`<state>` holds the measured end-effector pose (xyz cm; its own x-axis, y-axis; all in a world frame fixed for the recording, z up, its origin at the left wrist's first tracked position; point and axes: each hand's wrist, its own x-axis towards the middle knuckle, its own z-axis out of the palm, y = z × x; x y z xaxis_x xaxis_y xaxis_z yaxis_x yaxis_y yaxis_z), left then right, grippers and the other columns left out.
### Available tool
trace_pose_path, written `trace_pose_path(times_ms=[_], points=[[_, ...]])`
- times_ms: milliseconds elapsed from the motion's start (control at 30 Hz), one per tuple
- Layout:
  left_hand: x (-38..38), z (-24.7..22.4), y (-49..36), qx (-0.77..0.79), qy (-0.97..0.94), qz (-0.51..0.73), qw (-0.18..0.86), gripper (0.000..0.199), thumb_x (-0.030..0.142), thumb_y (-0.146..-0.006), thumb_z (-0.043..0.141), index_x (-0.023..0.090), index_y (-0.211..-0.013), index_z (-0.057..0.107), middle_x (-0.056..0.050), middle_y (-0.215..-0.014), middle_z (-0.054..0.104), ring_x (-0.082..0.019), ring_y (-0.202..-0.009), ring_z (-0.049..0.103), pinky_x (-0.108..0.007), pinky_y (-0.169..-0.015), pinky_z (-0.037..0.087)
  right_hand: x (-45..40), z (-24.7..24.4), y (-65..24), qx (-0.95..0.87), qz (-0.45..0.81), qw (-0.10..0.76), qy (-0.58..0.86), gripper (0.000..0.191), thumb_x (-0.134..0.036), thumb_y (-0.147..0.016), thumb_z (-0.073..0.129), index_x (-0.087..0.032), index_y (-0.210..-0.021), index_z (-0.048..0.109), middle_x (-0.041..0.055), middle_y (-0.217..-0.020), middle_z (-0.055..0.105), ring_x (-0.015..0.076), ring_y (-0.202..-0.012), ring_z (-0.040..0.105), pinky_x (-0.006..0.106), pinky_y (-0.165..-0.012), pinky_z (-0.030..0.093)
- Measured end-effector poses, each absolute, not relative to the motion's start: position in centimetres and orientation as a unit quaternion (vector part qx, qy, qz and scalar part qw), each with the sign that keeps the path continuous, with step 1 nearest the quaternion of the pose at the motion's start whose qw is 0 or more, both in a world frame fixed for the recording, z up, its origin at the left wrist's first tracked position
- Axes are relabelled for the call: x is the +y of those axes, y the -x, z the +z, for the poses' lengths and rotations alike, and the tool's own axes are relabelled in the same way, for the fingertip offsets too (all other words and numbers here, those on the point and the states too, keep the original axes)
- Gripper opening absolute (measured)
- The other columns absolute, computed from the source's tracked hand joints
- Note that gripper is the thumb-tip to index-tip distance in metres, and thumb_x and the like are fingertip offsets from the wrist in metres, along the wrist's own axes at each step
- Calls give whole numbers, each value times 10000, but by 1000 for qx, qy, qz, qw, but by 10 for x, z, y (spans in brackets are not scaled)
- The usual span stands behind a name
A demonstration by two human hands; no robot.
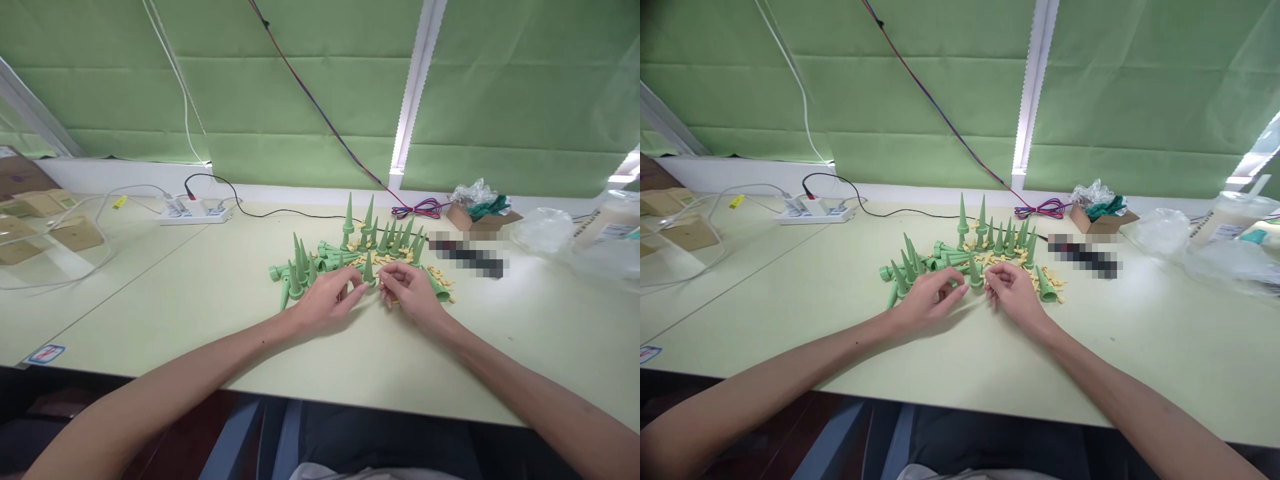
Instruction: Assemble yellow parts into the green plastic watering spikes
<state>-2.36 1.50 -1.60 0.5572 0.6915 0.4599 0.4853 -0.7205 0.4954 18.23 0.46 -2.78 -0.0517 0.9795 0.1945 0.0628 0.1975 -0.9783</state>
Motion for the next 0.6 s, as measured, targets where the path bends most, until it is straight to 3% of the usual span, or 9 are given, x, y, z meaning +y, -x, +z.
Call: trace_pose_path(times_ms=[167, 367, 600], points=[[16, -12, 20, 364, -830, 323, 272, 567, 489, -1020, 336, 151, -628, 569, 18, -502, 499, -100, -484, 469, -236, -560, 396, 5, -28, -183, -590, 420, 538, 431, 352, -531, -810, 708, -194, -817, 606, 20, -660, 615, 139, -502, 547, 272, -444, 476], [16, -15, 17, 401, -743, 304, 441, 671, 642, -976, 318, 128, -685, 636, -13, -543, 594, -91, -385, 487, -235, -458, 395, -1, -26, -183, -649, 376, 522, 406, 233, -435, -908, 630, -203, -912, 635, 12, -696, 600, 140, -535, 555, 272, -485, 475], [16, -15, 19, 391, -753, 272, 454, 635, 664, -948, 369, 143, -661, 590, 7, -484, 546, -102, -395, 494, -235, -454, 383, -5, -23, -183, -674, 359, 495, 414, 202, -396, -928, 601, -198, -914, 640, -11, -659, 573, 115, -485, 518, 263, -487, 455]])
